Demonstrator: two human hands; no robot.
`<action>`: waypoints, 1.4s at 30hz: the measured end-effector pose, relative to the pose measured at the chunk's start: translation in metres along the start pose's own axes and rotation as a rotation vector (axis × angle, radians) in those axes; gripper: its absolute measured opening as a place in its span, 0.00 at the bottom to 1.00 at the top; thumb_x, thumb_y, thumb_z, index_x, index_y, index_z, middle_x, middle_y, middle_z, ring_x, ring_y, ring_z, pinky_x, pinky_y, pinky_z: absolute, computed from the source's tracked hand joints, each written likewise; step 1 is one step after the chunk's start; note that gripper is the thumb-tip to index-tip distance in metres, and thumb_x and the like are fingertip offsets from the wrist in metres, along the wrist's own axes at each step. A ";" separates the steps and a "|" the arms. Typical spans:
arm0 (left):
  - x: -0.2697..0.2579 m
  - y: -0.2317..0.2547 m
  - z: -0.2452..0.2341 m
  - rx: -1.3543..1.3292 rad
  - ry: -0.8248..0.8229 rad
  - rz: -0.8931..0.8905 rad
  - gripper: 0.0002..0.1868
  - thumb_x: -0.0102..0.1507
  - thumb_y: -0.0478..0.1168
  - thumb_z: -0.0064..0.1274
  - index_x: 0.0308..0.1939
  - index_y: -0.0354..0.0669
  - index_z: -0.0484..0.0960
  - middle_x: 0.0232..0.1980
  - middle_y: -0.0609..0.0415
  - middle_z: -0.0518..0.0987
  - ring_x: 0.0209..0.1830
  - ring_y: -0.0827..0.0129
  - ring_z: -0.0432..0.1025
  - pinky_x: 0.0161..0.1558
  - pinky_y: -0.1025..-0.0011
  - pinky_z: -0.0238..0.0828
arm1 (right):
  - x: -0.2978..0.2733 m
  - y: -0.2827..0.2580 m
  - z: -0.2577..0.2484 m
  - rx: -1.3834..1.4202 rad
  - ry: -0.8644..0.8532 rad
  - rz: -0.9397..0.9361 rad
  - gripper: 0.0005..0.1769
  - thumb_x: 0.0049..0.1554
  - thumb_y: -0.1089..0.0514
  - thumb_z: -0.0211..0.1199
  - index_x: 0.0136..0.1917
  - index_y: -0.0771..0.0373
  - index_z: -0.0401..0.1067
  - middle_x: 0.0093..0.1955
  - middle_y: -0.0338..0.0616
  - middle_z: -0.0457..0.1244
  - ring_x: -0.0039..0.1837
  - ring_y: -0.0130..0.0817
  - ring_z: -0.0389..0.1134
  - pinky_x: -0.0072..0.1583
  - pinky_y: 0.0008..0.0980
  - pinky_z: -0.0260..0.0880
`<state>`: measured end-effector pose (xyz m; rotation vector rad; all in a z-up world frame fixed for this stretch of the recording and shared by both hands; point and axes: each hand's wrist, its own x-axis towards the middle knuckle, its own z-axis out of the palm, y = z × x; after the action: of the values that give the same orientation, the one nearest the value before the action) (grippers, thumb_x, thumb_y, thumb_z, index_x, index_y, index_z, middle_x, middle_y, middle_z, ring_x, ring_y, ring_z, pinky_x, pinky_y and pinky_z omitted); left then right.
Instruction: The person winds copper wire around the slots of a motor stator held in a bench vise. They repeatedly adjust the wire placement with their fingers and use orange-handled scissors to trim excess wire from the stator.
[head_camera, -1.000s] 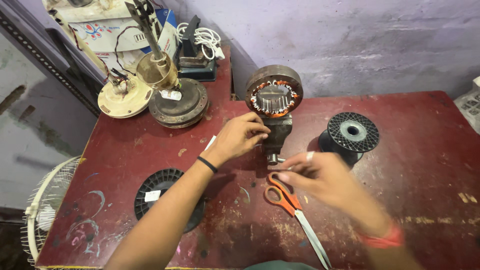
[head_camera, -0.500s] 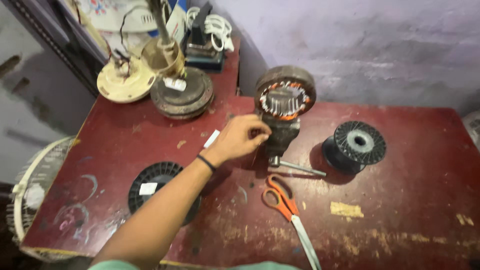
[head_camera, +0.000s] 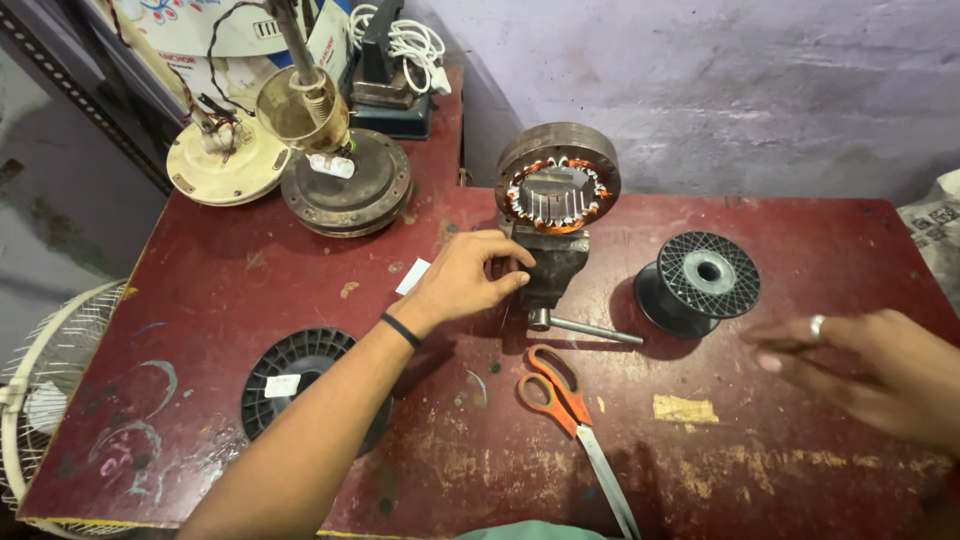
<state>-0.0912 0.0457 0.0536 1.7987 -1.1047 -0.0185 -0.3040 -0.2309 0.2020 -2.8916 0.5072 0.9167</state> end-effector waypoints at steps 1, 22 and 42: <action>0.000 0.000 0.000 -0.022 0.005 0.004 0.09 0.58 0.38 0.64 0.43 0.42 0.86 0.34 0.53 0.80 0.31 0.68 0.74 0.35 0.70 0.71 | 0.007 0.003 0.001 0.041 0.022 -0.013 0.22 0.59 0.46 0.58 0.66 0.46 0.75 0.49 0.38 0.76 0.48 0.33 0.78 0.50 0.35 0.77; -0.002 0.007 0.004 0.011 0.049 -0.036 0.10 0.58 0.39 0.63 0.42 0.41 0.87 0.32 0.52 0.80 0.30 0.68 0.75 0.34 0.70 0.70 | 0.126 -0.117 0.064 1.402 0.116 -0.443 0.17 0.60 0.52 0.63 0.48 0.70 0.78 0.42 0.46 0.72 0.42 0.30 0.73 0.42 0.29 0.72; 0.008 -0.017 0.018 -0.155 0.227 -0.254 0.14 0.62 0.45 0.61 0.46 0.39 0.89 0.35 0.54 0.87 0.32 0.79 0.75 0.37 0.75 0.72 | 0.141 -0.134 0.029 1.361 0.798 -0.488 0.12 0.60 0.55 0.66 0.48 0.68 0.79 0.30 0.40 0.67 0.28 0.21 0.62 0.30 0.22 0.59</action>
<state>-0.0835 0.0288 0.0349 1.7415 -0.6927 -0.0493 -0.1677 -0.1405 0.0932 -1.7607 0.2313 -0.5543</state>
